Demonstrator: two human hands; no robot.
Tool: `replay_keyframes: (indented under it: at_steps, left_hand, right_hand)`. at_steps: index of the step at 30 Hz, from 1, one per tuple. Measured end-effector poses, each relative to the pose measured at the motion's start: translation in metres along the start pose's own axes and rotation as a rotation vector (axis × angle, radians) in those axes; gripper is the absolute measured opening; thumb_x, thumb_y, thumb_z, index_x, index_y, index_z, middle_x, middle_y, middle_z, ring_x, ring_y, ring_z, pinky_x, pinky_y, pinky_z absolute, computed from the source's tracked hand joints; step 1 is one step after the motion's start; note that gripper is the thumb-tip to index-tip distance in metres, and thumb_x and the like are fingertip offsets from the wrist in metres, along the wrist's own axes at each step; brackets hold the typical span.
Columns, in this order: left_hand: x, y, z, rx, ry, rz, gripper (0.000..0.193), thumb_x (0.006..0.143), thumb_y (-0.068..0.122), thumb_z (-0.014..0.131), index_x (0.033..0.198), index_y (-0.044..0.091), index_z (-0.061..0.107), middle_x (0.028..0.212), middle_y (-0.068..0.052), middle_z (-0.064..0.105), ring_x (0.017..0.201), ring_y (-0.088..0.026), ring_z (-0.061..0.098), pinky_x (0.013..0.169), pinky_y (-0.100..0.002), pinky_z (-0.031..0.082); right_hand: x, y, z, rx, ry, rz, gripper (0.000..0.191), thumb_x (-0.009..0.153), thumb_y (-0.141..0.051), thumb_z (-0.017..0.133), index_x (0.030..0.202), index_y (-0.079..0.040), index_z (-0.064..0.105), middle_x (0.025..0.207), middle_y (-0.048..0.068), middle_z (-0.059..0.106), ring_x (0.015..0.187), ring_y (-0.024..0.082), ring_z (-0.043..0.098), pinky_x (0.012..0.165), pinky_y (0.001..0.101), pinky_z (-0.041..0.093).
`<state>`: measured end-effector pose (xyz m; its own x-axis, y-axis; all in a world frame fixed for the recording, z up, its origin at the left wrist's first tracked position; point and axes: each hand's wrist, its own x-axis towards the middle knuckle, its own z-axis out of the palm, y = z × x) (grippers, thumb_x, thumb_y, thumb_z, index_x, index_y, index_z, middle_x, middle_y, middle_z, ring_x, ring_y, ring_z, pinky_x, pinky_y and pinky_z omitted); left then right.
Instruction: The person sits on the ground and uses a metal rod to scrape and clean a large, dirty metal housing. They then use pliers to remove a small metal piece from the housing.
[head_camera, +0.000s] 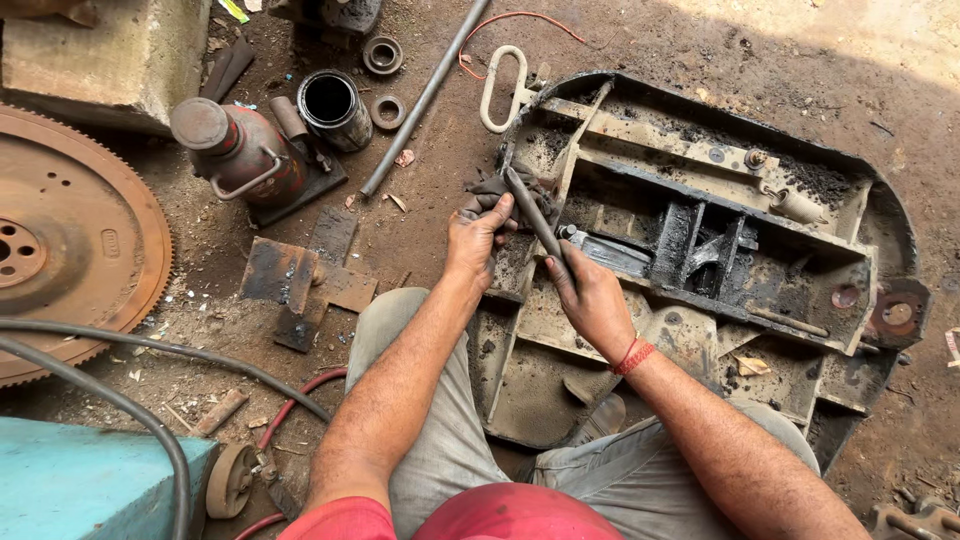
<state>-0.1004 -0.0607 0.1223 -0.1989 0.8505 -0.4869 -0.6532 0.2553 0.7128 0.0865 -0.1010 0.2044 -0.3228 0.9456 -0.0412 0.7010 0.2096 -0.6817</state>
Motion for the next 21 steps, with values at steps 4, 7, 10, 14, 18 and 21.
replay_keyframes:
  at_steps: [4,7,10,14,18,21]
  left_hand:
    - [0.000,0.000,0.000,-0.006,0.029,-0.015,0.013,0.088,0.016,0.080,0.088,0.011,0.069,0.080,-0.001,0.073,0.066,-0.010,0.066,0.055,-0.022,0.044]
    - [0.002,0.000,0.000,0.000,0.063,-0.034,0.013,0.087,0.016,0.080,0.087,0.012,0.068,0.079,-0.001,0.073,0.066,-0.010,0.066,0.055,-0.022,0.045]
    - [0.005,-0.001,-0.002,0.003,0.052,-0.014,0.013,0.087,0.017,0.080,0.088,0.012,0.068,0.080,-0.001,0.073,0.067,-0.010,0.065,0.054,-0.022,0.043]
    - [0.009,0.000,-0.007,-0.023,0.077,-0.017,0.014,0.087,0.017,0.081,0.087,0.013,0.068,0.079,0.000,0.072,0.067,-0.009,0.065,0.053,-0.021,0.043]
    - [0.012,0.002,-0.006,-0.069,0.081,-0.042,0.015,0.086,0.017,0.083,0.088,0.012,0.068,0.079,0.001,0.071,0.065,-0.008,0.063,0.051,-0.020,0.042]
    - [0.016,0.011,-0.003,-0.159,0.103,-0.076,0.017,0.085,0.017,0.084,0.087,0.013,0.068,0.077,0.002,0.069,0.062,-0.008,0.059,0.048,-0.019,0.040]
  right_hand:
    - [-0.001,0.002,-0.003,-0.013,-0.013,-0.013,0.032,0.104,-0.031,0.059,0.121,-0.004,0.066,0.085,0.015,0.073,0.068,0.028,0.072,0.064,0.0415,0.058]
    - [-0.003,0.007,-0.004,-0.035,-0.044,0.026,0.032,0.103,-0.031,0.059,0.121,-0.005,0.067,0.085,0.016,0.074,0.069,0.029,0.072,0.064,0.0426,0.057]
    - [-0.005,0.012,-0.003,-0.042,0.017,-0.059,0.035,0.104,-0.030,0.061,0.125,-0.003,0.065,0.089,0.018,0.074,0.074,0.032,0.073,0.067,0.0440,0.057]
    - [-0.010,0.018,0.000,-0.153,0.066,-0.110,0.040,0.103,-0.031,0.061,0.129,-0.001,0.063,0.098,0.021,0.073,0.078,0.034,0.073,0.068,0.0445,0.058]
    - [-0.013,0.026,0.002,-0.261,0.067,-0.123,0.043,0.103,-0.032,0.060,0.134,-0.001,0.062,0.099,0.020,0.072,0.078,0.036,0.071,0.067,0.0463,0.057]
    - [-0.014,0.030,0.004,-0.298,0.061,-0.142,0.044,0.103,-0.032,0.060,0.135,-0.001,0.062,0.099,0.018,0.072,0.071,0.032,0.070,0.060,0.0449,0.057]
